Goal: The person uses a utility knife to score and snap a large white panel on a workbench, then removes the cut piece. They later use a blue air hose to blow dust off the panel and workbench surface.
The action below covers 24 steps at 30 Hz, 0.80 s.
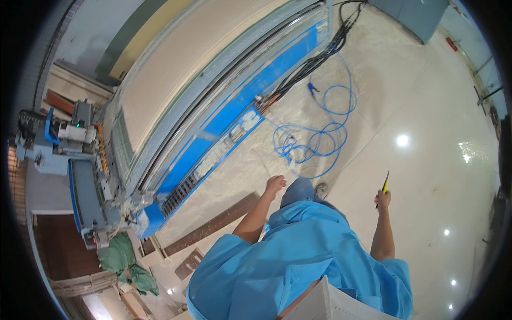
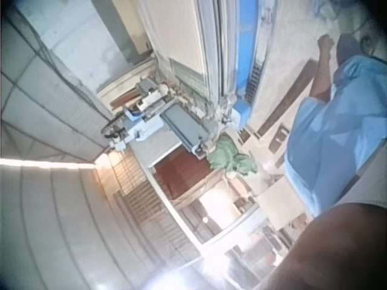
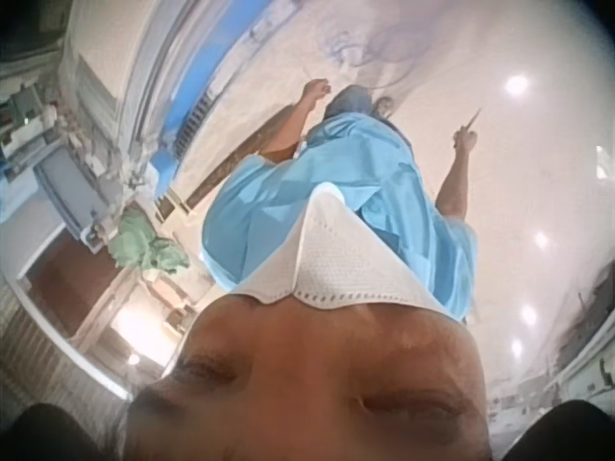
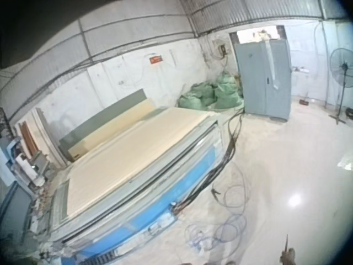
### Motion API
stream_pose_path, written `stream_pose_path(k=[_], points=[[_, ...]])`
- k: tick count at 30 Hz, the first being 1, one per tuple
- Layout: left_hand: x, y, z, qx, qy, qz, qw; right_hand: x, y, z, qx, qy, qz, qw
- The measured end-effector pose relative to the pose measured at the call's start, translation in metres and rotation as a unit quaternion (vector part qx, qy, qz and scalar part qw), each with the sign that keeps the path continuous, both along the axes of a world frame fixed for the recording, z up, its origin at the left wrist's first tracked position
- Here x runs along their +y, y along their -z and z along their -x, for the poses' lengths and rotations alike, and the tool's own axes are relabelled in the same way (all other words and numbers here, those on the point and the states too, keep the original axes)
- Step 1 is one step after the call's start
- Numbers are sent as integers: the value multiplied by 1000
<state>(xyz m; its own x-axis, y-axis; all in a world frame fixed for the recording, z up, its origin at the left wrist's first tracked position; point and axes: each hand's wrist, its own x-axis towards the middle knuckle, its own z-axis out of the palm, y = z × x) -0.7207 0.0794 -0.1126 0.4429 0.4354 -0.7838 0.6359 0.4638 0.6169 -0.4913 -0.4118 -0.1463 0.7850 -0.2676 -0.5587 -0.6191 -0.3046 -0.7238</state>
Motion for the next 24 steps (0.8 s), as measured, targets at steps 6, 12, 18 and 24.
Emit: stream_pose_path(k=[6,12,18,24], points=[[34,35,-76,105,21,28,994,63,-69,-179,-67,-33,7,997],[42,69,-148,145,8,85,986,144,-111,-204,7,-81,-25,996],[11,-3,-294,-60,70,130,987,249,-110,-219,-16,-359,24,933],[-52,-6,-407,-100,-155,325,927,337,-63,-231,-4,-553,-28,832]])
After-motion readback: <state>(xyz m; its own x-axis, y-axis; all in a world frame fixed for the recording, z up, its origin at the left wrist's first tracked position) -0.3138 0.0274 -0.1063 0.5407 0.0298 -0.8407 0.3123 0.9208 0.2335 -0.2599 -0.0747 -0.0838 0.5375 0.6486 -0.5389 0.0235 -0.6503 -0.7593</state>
